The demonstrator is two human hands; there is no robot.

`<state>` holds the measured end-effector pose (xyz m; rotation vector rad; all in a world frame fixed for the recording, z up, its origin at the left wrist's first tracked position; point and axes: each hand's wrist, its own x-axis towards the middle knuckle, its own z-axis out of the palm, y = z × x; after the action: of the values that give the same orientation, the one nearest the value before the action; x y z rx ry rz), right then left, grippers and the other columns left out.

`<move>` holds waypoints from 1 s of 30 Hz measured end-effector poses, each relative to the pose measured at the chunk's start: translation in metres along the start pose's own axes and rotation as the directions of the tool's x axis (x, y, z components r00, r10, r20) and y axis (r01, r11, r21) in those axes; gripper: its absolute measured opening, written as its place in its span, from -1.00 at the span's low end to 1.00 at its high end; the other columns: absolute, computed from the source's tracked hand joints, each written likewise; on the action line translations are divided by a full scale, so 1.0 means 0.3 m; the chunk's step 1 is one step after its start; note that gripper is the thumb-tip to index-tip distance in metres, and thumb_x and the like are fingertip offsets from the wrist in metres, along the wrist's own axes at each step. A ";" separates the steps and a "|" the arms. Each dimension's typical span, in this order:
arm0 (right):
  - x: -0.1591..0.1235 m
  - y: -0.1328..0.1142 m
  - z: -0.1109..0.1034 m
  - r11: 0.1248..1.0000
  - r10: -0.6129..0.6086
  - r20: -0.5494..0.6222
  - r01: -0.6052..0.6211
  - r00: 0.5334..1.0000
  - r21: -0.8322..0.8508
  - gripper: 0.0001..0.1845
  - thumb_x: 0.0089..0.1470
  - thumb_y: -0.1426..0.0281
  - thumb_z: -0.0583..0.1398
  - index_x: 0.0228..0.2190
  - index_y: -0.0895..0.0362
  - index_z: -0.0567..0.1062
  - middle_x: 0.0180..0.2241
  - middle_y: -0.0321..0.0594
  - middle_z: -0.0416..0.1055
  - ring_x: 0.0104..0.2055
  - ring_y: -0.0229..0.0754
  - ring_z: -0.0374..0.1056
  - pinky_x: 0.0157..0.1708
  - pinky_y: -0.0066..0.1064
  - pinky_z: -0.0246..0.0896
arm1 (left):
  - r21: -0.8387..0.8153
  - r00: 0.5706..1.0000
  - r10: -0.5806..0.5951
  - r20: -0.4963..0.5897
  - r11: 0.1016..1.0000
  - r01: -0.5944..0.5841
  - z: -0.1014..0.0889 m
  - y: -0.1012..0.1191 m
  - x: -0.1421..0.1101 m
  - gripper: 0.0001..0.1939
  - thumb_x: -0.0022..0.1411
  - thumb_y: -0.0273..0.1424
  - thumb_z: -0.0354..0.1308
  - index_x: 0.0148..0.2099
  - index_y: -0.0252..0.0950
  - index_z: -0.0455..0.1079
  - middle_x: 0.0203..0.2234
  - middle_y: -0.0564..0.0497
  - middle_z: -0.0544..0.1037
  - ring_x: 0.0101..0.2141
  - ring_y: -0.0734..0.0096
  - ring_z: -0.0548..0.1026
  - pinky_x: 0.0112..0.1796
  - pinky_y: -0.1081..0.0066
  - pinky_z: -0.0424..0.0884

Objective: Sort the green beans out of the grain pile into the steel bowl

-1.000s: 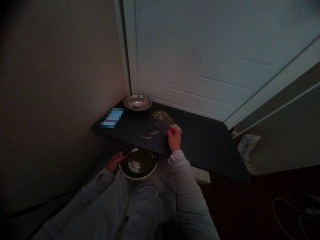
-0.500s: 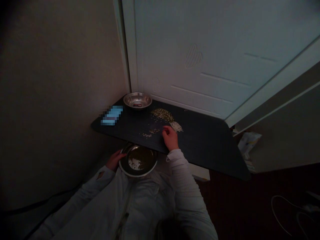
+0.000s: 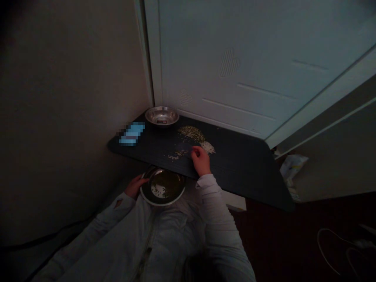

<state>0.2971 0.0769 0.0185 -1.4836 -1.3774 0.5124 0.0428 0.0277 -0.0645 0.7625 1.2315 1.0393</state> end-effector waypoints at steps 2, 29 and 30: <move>0.002 0.002 -0.002 0.999 0.005 -0.047 -0.003 0.999 0.034 -0.70 -0.22 0.38 0.04 -0.33 0.17 0.33 -0.49 -0.27 0.30 -0.50 -0.30 0.20 -0.44 -0.44 0.12 | -0.010 1.000 0.002 0.010 1.000 -0.002 -0.002 -0.002 0.000 -0.63 -0.31 -0.31 0.20 -0.35 -0.35 0.38 -0.56 0.02 0.50 -0.51 0.33 0.43 -0.39 0.36 0.28; -0.187 -0.151 0.097 0.957 -0.134 0.232 0.186 0.964 -0.221 -0.70 -0.14 0.43 -0.01 -0.34 0.12 0.41 -0.39 -0.25 0.38 -0.39 -0.28 0.26 -0.34 -0.45 0.14 | 0.016 0.999 0.009 0.031 1.000 -0.009 -0.002 -0.004 0.004 -0.67 -0.28 -0.33 0.18 -0.36 -0.34 0.37 -0.57 0.05 0.49 -0.51 0.36 0.41 -0.41 0.39 0.27; -0.191 -0.148 0.092 0.958 -0.122 0.221 0.173 0.968 -0.231 -0.71 -0.14 0.42 -0.01 -0.34 0.12 0.41 -0.39 -0.25 0.38 -0.39 -0.28 0.26 -0.34 -0.44 0.14 | 0.004 0.999 0.008 0.035 1.000 -0.008 -0.002 -0.006 0.005 -0.66 -0.28 -0.33 0.18 -0.35 -0.34 0.37 -0.57 0.04 0.49 -0.51 0.36 0.42 -0.40 0.38 0.27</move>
<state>0.2376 0.0280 0.0277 -1.5427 -1.7540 0.4171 0.0427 0.0283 -0.0667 0.7866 1.2020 1.0256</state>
